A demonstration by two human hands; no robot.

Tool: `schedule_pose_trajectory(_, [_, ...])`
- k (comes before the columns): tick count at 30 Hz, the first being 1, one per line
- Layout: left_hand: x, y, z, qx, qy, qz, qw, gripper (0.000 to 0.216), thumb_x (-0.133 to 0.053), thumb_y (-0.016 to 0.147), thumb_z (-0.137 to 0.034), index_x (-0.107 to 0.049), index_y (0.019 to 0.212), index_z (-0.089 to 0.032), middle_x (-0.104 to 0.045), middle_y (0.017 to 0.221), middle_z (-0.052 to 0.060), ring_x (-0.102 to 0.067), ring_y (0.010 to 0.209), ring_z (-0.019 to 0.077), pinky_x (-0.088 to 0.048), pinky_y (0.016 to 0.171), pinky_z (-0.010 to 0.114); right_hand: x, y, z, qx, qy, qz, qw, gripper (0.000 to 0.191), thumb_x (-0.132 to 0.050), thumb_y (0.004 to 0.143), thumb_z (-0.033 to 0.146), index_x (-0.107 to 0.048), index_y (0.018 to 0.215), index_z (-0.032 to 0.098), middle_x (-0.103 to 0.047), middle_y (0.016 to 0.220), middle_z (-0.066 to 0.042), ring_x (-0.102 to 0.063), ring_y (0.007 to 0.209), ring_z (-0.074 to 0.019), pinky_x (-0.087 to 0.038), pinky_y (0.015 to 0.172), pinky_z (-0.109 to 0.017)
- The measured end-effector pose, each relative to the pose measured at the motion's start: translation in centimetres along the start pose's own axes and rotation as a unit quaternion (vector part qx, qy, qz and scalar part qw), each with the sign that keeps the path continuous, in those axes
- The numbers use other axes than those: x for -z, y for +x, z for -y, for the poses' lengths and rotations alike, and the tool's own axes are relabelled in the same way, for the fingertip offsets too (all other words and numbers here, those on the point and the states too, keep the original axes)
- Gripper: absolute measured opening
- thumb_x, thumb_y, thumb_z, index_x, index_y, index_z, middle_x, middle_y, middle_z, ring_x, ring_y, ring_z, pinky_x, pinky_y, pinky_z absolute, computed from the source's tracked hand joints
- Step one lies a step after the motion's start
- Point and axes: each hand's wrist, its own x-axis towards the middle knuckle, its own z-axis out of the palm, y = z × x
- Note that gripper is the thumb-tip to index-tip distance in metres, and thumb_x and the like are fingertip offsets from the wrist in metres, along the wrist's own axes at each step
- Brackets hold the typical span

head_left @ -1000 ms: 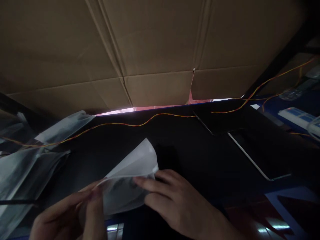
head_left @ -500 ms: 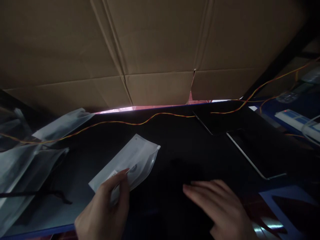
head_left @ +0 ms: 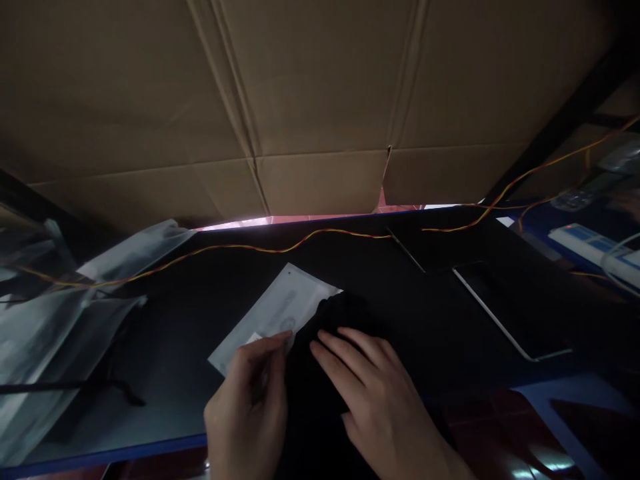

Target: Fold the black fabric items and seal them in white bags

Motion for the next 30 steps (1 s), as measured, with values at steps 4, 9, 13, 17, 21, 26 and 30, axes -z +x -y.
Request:
schedule_pose_trajectory(4, [-0.8, -0.8, -0.4, 0.021, -0.05, -0.068, 0.996, 0.002, -0.071, 0.102, -0.029, -0.071, 0.102, -0.027, -0.085, 0.104, -0.003, -0.084, 0.096, 0.0141, -0.065, 0.087, 0.018, -1.0, 0.6, 0.9, -0.072, -0.047, 0.019, 0.996, 0.063, -0.064, 0.087, 0.002, -0.067, 0.149, 0.017, -0.08, 0.137, -0.006, -0.075, 0.112, -0.0334, -0.071, 0.088, -0.05])
schedule_pose_trajectory(9, [-1.1, -1.2, -0.5, 0.009, -0.072, -0.037, 0.997, 0.003, -0.066, 0.105, -0.028, -0.069, 0.105, -0.028, -0.084, 0.108, -0.002, -0.083, 0.102, 0.015, -0.066, 0.092, 0.021, -1.4, 2.0, 2.1, -0.065, -0.093, 0.027, 0.993, 0.047, -0.065, 0.093, 0.008, -0.074, 0.139, 0.016, -0.081, 0.131, -0.011, -0.075, 0.11, -0.0359, -0.07, 0.089, -0.054])
schedule_pose_trajectory(13, [0.7, 0.1, 0.2, -0.02, -0.032, 0.09, 0.995, 0.017, -0.062, 0.107, -0.034, -0.072, 0.12, -0.03, -0.083, 0.123, 0.001, -0.083, 0.109, 0.0184, -0.067, 0.089, 0.024, -1.2, 2.0, 1.1, 0.057, -0.056, 0.037, 0.996, 0.039, -0.055, 0.102, 0.008, -0.075, 0.136, 0.014, -0.075, 0.145, -0.006, -0.063, 0.138, -0.0312, -0.062, 0.11, -0.049])
schedule_pose_trajectory(17, [2.9, 2.5, 1.4, -0.09, 0.039, 0.172, 0.98, 0.029, -0.059, 0.108, -0.042, -0.075, 0.13, -0.032, -0.075, 0.147, 0.004, -0.076, 0.128, 0.027, -0.068, 0.099, 0.035, -1.3, 2.3, 0.7, 0.01, -0.043, 0.087, 0.995, 0.051, -0.061, 0.101, 0.013, -0.065, 0.152, 0.015, -0.072, 0.151, -0.007, -0.062, 0.137, -0.0343, -0.061, 0.11, -0.054])
schedule_pose_trajectory(21, [3.6, 3.8, 3.3, -0.186, 0.118, 0.234, 0.947, 0.043, -0.053, 0.109, -0.042, -0.067, 0.149, -0.033, -0.07, 0.153, 0.005, -0.055, 0.153, 0.0375, -0.049, 0.123, 0.066, -1.6, 4.0, 1.9, -0.098, -0.061, 0.115, 0.987, 0.06, -0.065, 0.098, 0.014, -0.059, 0.158, 0.011, -0.076, 0.138, -0.016, -0.068, 0.118, -0.0377, -0.065, 0.096, -0.056])
schedule_pose_trajectory(26, [3.3, 2.9, 4.6, -0.155, 0.11, 0.226, 0.955, 0.045, -0.044, 0.114, -0.041, -0.063, 0.154, -0.034, -0.06, 0.164, 0.004, -0.044, 0.16, 0.0349, -0.035, 0.13, 0.069, -1.7, 5.3, 2.2, -0.061, -0.013, 0.123, 0.99, 0.059, -0.063, 0.099, 0.012, -0.058, 0.157, 0.01, -0.074, 0.14, -0.017, -0.066, 0.123, -0.0353, -0.062, 0.099, -0.054])
schedule_pose_trajectory(30, [2.7, 3.1, 4.0, -0.11, 0.151, 0.159, 0.97, 0.052, -0.056, 0.107, -0.056, -0.069, 0.149, -0.027, -0.074, 0.148, 0.009, -0.066, 0.144, 0.0354, -0.059, 0.115, 0.057, -1.4, 4.7, 0.5, -0.083, 0.039, 0.101, 0.991, 0.061, -0.064, 0.092, 0.003, -0.063, 0.152, 0.016, -0.073, 0.145, -0.01, -0.063, 0.129, -0.0326, -0.059, 0.105, -0.054])
